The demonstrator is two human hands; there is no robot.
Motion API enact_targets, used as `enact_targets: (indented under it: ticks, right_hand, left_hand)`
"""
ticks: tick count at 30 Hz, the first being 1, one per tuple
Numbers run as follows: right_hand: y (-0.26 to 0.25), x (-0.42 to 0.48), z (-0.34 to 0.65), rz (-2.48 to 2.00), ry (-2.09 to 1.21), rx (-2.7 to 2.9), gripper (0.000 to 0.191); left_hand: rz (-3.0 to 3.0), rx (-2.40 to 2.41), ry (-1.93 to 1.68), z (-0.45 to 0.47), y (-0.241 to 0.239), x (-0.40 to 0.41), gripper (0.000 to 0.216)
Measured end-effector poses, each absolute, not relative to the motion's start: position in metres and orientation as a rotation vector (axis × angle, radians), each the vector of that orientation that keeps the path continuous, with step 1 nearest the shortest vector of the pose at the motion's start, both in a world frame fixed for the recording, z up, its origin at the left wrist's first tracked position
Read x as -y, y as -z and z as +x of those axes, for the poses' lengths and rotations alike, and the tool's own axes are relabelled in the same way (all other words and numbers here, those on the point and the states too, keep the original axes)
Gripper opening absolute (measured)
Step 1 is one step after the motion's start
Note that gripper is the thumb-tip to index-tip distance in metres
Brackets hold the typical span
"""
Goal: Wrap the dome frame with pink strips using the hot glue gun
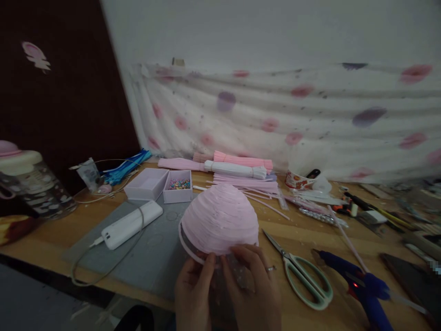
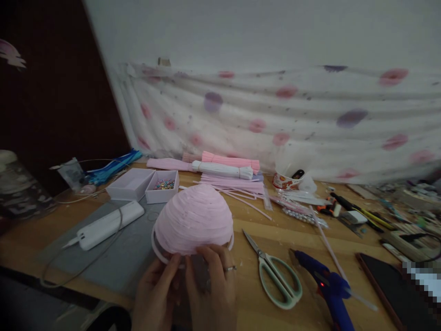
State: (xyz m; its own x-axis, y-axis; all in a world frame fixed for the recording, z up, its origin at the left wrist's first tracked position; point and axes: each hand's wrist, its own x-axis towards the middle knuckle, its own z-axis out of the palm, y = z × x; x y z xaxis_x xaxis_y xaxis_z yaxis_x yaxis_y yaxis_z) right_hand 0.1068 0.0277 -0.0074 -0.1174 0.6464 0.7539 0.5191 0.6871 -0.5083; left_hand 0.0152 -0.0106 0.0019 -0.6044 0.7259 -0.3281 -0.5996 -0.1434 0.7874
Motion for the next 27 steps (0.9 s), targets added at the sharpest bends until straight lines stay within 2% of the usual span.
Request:
enact_targets:
  ticks: [7, 20, 27]
  right_hand:
    - [-0.002, -0.026, 0.104, -0.901, -0.176, 1.729, 0.007]
    - [0.005, -0.029, 0.114, -0.834, -0.191, 1.782, 0.022]
    - [0.007, -0.033, 0.111, -0.867, -0.219, 1.726, 0.019]
  left_hand:
    - [0.161, -1.18, -1.871, 0.015, -0.002, 0.012, 0.044]
    - [0.206, -1.16, -1.919, 0.013, -0.002, 0.003, 0.041]
    - [0.239, -1.188, -1.902, 0.013, -0.001, 0.005, 0.039]
